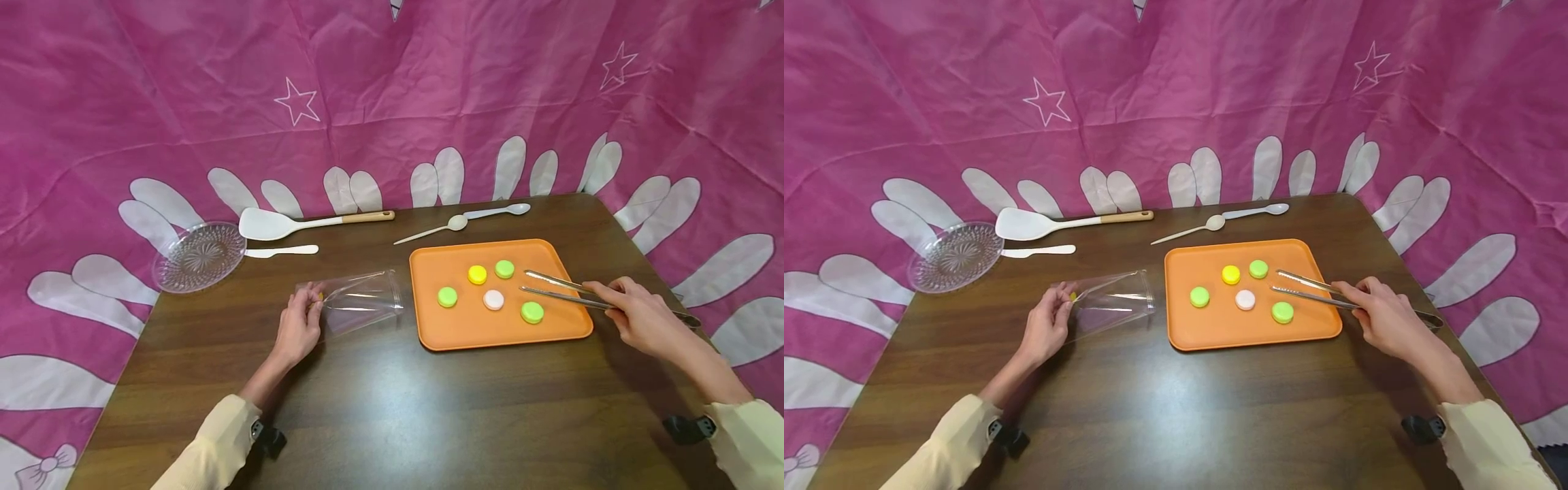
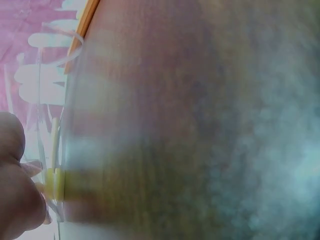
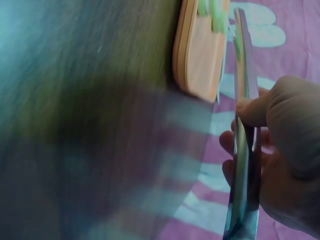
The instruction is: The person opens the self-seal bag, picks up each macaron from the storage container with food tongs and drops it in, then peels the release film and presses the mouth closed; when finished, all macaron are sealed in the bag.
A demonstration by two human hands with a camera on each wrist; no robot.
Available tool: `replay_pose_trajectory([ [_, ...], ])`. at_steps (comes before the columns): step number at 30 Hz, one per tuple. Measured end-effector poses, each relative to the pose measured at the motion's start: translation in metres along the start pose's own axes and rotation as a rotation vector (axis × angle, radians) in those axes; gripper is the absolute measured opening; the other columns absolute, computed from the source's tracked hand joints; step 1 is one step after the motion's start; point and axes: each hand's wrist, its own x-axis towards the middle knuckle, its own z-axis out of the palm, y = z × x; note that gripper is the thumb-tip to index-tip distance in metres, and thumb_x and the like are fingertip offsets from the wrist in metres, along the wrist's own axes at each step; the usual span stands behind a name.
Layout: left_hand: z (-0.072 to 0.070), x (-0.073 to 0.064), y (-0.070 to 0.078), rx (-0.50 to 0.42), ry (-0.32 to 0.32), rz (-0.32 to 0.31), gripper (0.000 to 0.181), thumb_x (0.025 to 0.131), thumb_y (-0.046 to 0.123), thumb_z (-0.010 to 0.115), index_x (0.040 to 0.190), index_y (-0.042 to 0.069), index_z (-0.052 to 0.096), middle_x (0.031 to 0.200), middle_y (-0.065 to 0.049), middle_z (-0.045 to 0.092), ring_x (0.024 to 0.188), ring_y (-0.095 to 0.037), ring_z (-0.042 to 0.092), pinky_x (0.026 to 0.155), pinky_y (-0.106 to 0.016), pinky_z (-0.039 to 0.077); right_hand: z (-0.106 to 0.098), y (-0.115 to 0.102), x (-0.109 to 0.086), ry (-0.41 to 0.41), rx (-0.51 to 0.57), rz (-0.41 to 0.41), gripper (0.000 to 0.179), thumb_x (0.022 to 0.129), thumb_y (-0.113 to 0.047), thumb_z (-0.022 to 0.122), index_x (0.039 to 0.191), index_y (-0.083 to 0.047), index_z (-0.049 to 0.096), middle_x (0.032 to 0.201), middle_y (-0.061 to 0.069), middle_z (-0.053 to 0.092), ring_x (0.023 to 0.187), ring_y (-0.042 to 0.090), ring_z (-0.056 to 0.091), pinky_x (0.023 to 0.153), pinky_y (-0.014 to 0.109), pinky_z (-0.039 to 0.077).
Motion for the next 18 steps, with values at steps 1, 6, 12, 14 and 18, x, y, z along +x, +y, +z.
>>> replay_pose_trajectory([
  [1, 0.000, 0.001, 0.000, -0.002, 0.001, -0.001, 0.009, 0.093, -0.009, 0.054, 0.092, -0.001, 0.050, 0.109, -0.032, 0.067, 0.123, -0.048, 0.053, 0.110, -0.069, 0.020, -0.002, 0.002, -0.004, 0.002, -0.001, -0.006, 0.074, 0.067, 0.017, 0.077, 0.133, -0.009, 0.058, 0.087, 0.007, 0.052, 0.069, 0.018, 0.044, 0.047, 0.029, 0.034],
  [6, 0.000, 0.001, 0.000, -0.004, 0.001, -0.004, 0.014, 0.093, -0.010, 0.054, 0.091, 0.003, 0.048, 0.106, -0.032, 0.067, 0.125, -0.048, 0.052, 0.110, -0.069, 0.020, -0.009, 0.007, -0.022, 0.007, 0.024, -0.038, 0.080, 0.063, 0.019, 0.077, 0.135, -0.012, 0.059, 0.089, 0.004, 0.052, 0.065, 0.008, 0.040, 0.045, 0.022, 0.034],
  [12, 0.000, 0.000, -0.001, 0.006, -0.008, 0.000, 0.006, 0.098, -0.004, 0.051, 0.093, -0.002, 0.049, 0.101, -0.029, 0.068, 0.118, -0.049, 0.057, 0.110, -0.068, 0.020, -0.018, 0.011, -0.040, -0.016, 0.077, -0.076, 0.075, 0.071, 0.022, 0.071, 0.136, -0.014, 0.059, 0.093, 0.004, 0.053, 0.063, -0.002, 0.038, 0.047, 0.014, 0.031],
  [14, 0.001, 0.001, -0.001, 0.007, -0.008, 0.000, 0.005, 0.098, -0.003, 0.051, 0.093, -0.002, 0.049, 0.099, -0.029, 0.068, 0.114, -0.049, 0.059, 0.110, -0.068, 0.020, -0.019, 0.012, -0.044, -0.018, 0.085, -0.088, 0.055, 0.088, 0.012, 0.064, 0.136, -0.015, 0.059, 0.094, 0.004, 0.053, 0.062, -0.004, 0.038, 0.048, 0.014, 0.031],
  [18, 0.002, 0.001, 0.000, -0.001, -0.004, 0.005, 0.005, 0.096, -0.007, 0.052, 0.094, -0.004, 0.050, 0.102, -0.031, 0.068, 0.116, -0.050, 0.058, 0.110, -0.069, 0.019, -0.018, 0.013, -0.049, -0.022, 0.079, -0.117, 0.043, 0.107, -0.036, 0.034, 0.134, -0.017, 0.061, 0.093, 0.001, 0.052, 0.063, -0.004, 0.038, 0.048, 0.014, 0.030],
])
